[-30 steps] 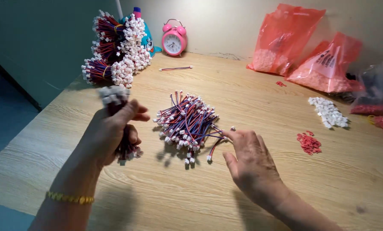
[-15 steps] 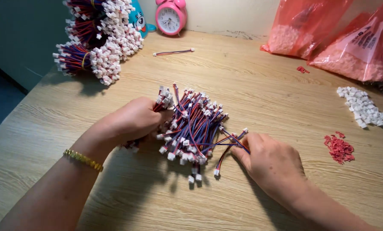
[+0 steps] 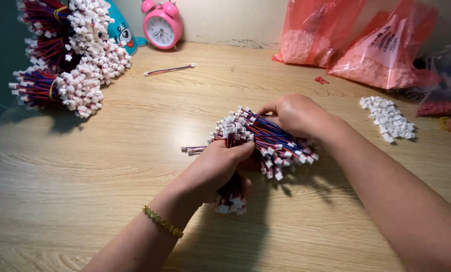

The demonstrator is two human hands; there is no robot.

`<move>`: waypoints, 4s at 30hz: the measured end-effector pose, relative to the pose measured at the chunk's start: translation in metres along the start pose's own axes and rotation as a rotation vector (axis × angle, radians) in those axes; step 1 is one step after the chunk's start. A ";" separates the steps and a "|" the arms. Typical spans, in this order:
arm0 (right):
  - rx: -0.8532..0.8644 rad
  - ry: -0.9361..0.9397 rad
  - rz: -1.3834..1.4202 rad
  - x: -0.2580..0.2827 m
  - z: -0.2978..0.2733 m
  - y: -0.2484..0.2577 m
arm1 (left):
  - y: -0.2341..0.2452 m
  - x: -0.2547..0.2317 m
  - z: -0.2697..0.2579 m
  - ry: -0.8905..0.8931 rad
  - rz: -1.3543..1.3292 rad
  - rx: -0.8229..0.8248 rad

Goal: Bundling small electronic wire connectors and securing them with a rubber band

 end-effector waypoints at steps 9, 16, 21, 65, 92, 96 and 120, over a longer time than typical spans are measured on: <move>-0.293 0.357 0.167 0.013 -0.039 0.020 | 0.057 -0.006 -0.049 0.031 -0.404 -0.259; -0.675 0.605 -0.130 0.050 -0.043 -0.045 | 0.080 0.012 -0.041 -0.129 -0.621 -0.388; -0.853 0.648 -0.187 0.046 -0.017 -0.078 | 0.077 0.032 -0.029 -0.106 -0.720 -0.349; -0.023 0.048 0.038 0.044 -0.113 -0.003 | 0.083 0.029 -0.025 -0.309 -1.020 -0.381; 0.248 -0.019 0.421 0.054 -0.123 -0.035 | 0.042 0.018 -0.051 -0.024 -0.694 -0.309; 0.426 0.042 1.020 0.047 -0.112 -0.042 | 0.047 0.025 -0.044 -0.085 -0.776 -0.332; -0.240 0.303 0.710 0.069 -0.117 -0.047 | 0.027 0.026 -0.052 -0.149 -0.713 -0.342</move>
Point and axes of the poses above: each hand's wrist, its own z-axis towards the middle knuckle, its own y-axis out of the back of the hand, x = y × z, the point moved 1 cm from there along z, towards the middle knuckle, and after that the axes turned 12 degrees about -y, right-handed, at the moved point
